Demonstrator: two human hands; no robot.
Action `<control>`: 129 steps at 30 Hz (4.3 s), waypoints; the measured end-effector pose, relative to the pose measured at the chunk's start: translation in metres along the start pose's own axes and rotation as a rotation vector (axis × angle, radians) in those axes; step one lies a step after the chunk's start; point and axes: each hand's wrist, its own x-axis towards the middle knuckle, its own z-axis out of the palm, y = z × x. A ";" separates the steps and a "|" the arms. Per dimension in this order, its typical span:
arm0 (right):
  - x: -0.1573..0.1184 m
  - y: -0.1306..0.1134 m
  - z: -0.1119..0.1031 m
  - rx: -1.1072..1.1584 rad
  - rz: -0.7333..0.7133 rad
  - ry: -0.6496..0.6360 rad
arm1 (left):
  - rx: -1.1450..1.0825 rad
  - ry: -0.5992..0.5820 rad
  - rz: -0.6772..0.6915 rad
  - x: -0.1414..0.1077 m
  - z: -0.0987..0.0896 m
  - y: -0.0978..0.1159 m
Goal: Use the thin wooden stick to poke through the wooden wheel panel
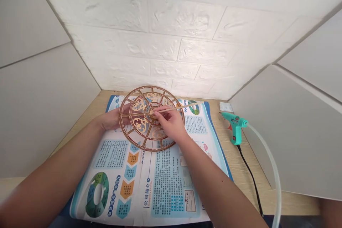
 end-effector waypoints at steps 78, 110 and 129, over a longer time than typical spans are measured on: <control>0.000 -0.007 0.018 0.003 0.166 0.121 | -0.105 0.106 -0.070 0.000 -0.008 -0.004; -0.008 -0.003 0.006 -0.136 -0.053 -0.117 | -0.377 -0.198 -0.196 0.001 -0.010 0.000; -0.003 -0.005 0.001 0.039 0.055 -0.166 | -0.392 -0.161 -0.241 0.000 -0.012 -0.003</control>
